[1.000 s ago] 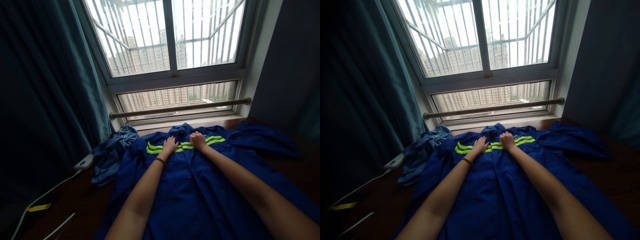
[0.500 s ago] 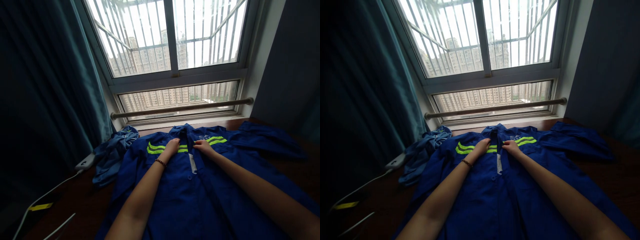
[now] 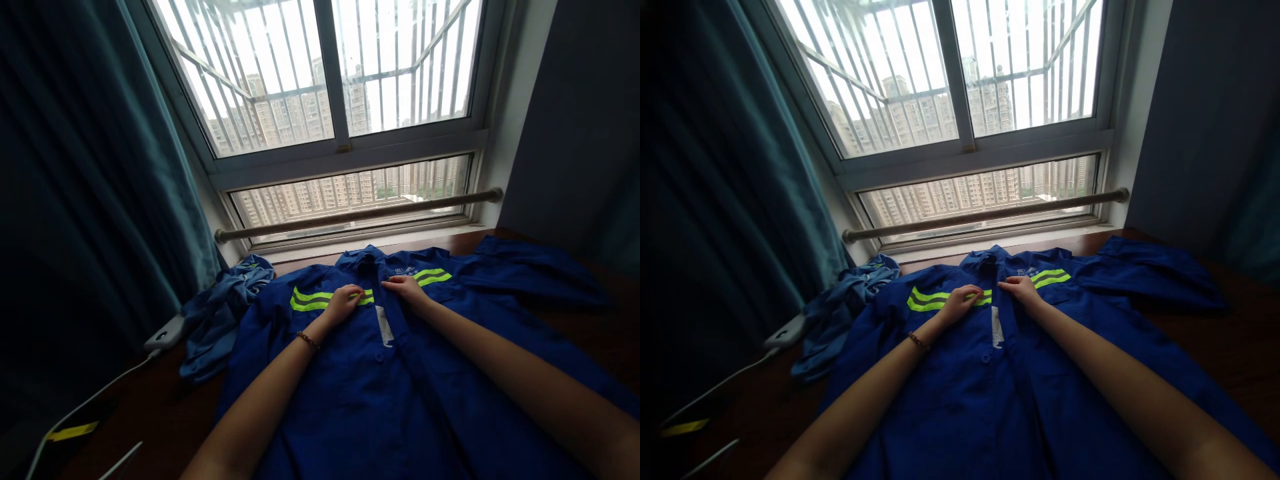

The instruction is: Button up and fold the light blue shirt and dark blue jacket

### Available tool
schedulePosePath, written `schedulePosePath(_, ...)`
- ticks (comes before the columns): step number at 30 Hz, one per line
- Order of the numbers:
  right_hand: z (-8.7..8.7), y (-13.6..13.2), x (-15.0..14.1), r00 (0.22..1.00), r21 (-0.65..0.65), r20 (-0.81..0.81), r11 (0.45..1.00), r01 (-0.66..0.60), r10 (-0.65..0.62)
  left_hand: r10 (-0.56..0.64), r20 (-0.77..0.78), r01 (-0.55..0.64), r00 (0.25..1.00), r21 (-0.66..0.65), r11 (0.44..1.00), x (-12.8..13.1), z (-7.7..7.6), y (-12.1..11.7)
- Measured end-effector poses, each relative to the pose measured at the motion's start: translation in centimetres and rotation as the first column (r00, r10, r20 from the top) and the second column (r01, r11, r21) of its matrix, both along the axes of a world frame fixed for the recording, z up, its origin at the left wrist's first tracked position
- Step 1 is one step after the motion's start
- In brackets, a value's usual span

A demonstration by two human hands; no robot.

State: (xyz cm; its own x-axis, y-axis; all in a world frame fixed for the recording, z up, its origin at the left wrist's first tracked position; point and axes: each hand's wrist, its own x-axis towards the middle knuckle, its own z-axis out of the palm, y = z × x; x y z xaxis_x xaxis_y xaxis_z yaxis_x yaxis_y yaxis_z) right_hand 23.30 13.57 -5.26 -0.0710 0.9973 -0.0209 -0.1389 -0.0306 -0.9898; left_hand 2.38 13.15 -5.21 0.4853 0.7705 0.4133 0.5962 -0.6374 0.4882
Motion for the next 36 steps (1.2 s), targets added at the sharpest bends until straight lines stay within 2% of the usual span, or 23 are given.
schedulePosePath(4, 0.1, 0.3, 0.1, 0.996, -0.068, -0.087, 0.998, 0.0, -0.006, 0.039, -0.075, -0.037, 0.996, 0.023, 0.999, 0.5, 0.6, -1.5)
schedulePosePath(7, 0.1, 0.4, 0.2, 0.994, -0.085, -0.113, 0.996, -0.018, 0.008, 0.03, -0.098, -0.033, 0.995, -0.034, 0.999, 1.2, 0.7, -1.9)
schedulePosePath(13, -0.7, 0.6, -0.3, 0.983, -0.073, -0.178, 0.996, -0.049, 0.035, 0.157, -0.056, -0.165, 0.986, -0.177, 0.97, 1.8, 0.1, -1.7)
schedulePosePath(19, -1.0, 0.3, -0.6, 0.959, -0.009, -0.241, 0.988, -0.155, 0.148, 0.168, -0.001, -0.166, 0.986, -0.157, 0.974, 1.5, 0.5, -2.0)
schedulePosePath(21, -0.7, -0.1, -0.6, 0.958, 0.017, -0.206, 0.979, -0.203, 0.202, 0.162, 0.05, -0.15, 0.985, -0.195, 0.969, 1.4, 0.8, -2.1)
schedulePosePath(25, -0.1, -0.8, -1.0, 0.965, 0.087, -0.055, 0.964, -0.251, 0.257, 0.187, 0.223, -0.097, 0.957, -0.36, 0.928, 1.6, 1.1, -2.1)
schedulePosePath(27, 0.0, -1.1, -1.5, 0.969, 0.147, 0.109, 0.96, -0.237, 0.222, 0.194, 0.284, -0.077, 0.939, -0.378, 0.923, 1.8, 1.0, -2.2)
schedulePosePath(30, -0.3, -1.4, -2.2, 0.936, 0.217, 0.331, 0.955, -0.202, 0.122, 0.191, 0.302, -0.055, 0.934, -0.407, 0.912, 2.0, 0.7, -2.4)
schedulePosePath(33, -0.7, -1.3, -2.4, 0.924, 0.193, 0.36, 0.958, -0.212, 0.132, 0.194, 0.321, -0.012, 0.927, -0.492, 0.87, 2.1, 0.6, -2.4)
schedulePosePath(36, -0.7, -1.1, -2.3, 0.905, 0.157, 0.404, 0.965, -0.21, 0.132, 0.201, 0.391, 0.077, 0.898, -0.59, 0.804, 2.0, 1.0, -2.5)
